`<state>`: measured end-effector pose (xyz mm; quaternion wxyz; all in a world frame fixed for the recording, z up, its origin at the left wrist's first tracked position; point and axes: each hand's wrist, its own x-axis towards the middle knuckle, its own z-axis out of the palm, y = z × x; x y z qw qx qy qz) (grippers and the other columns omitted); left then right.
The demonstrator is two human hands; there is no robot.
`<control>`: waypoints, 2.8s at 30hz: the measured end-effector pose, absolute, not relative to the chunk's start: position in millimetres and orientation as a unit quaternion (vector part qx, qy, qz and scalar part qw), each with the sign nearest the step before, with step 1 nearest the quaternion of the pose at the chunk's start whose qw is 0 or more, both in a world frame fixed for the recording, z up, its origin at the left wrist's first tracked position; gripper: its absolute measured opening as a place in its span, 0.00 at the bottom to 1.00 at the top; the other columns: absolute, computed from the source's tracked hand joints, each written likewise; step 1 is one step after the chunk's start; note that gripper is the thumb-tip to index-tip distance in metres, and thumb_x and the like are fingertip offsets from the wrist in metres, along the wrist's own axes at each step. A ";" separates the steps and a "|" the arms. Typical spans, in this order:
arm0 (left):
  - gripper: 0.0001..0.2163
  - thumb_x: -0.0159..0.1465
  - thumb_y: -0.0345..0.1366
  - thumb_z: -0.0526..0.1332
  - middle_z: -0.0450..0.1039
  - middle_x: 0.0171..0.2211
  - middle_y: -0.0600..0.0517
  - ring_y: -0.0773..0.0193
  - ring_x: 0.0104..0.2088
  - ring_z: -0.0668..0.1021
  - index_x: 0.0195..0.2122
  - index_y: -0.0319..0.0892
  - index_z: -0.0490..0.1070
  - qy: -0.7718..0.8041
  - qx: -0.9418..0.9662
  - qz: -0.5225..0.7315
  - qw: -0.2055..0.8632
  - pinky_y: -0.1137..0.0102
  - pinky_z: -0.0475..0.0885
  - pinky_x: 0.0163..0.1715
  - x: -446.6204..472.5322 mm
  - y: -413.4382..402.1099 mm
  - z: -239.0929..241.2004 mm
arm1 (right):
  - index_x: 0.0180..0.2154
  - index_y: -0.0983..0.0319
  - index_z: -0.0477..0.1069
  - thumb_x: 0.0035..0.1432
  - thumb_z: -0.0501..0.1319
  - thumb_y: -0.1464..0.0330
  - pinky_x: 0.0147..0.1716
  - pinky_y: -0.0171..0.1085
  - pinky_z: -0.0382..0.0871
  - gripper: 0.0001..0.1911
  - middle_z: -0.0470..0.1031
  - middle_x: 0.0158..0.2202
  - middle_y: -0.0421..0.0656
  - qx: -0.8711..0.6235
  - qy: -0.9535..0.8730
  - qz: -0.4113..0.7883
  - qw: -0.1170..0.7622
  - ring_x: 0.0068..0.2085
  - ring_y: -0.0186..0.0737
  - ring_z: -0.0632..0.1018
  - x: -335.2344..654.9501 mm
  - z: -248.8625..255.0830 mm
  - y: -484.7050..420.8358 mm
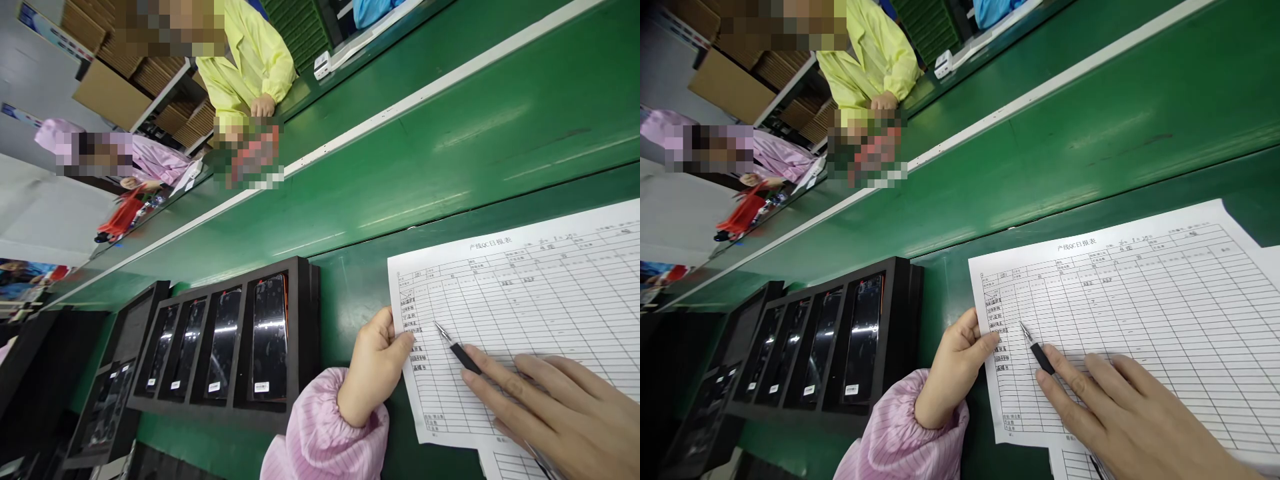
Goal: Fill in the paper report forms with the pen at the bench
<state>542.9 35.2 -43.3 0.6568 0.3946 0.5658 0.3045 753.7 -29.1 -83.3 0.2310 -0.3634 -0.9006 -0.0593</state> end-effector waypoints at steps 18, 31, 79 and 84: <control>0.08 0.55 0.35 0.61 0.79 0.35 0.50 0.61 0.33 0.80 0.37 0.40 0.68 0.559 0.404 0.304 0.658 0.71 0.73 0.29 544.3 38.5 -40.4 | 0.50 0.62 0.66 0.30 0.49 0.80 0.42 0.47 0.60 0.39 0.76 0.49 0.42 -0.380 -0.897 -0.060 0.217 0.41 0.47 0.72 752.6 -68.2 -23.3; 0.11 0.55 0.34 0.62 0.80 0.34 0.49 0.64 0.31 0.80 0.39 0.39 0.69 0.552 0.400 0.316 0.660 0.72 0.74 0.31 545.2 37.6 -42.4 | 0.50 0.62 0.66 0.37 0.48 0.82 0.42 0.46 0.62 0.35 0.76 0.50 0.43 -0.384 -0.893 -0.044 0.228 0.41 0.45 0.74 751.9 -71.9 -23.3; 0.12 0.56 0.37 0.63 0.80 0.37 0.49 0.59 0.35 0.81 0.41 0.40 0.72 0.586 0.402 0.285 0.643 0.66 0.76 0.36 546.0 37.7 -40.0 | 0.54 0.66 0.69 0.63 0.55 0.58 0.37 0.44 0.70 0.24 0.79 0.42 0.52 -0.491 -0.849 -0.107 0.165 0.41 0.48 0.77 767.1 -82.8 -66.9; 0.12 0.56 0.37 0.64 0.79 0.37 0.49 0.58 0.36 0.81 0.41 0.40 0.72 0.583 0.397 0.287 0.648 0.66 0.76 0.36 545.4 38.2 -40.2 | 0.51 0.67 0.70 0.61 0.57 0.70 0.39 0.45 0.69 0.17 0.78 0.45 0.52 -0.466 -0.867 -0.114 0.134 0.41 0.48 0.78 770.5 -68.8 -57.2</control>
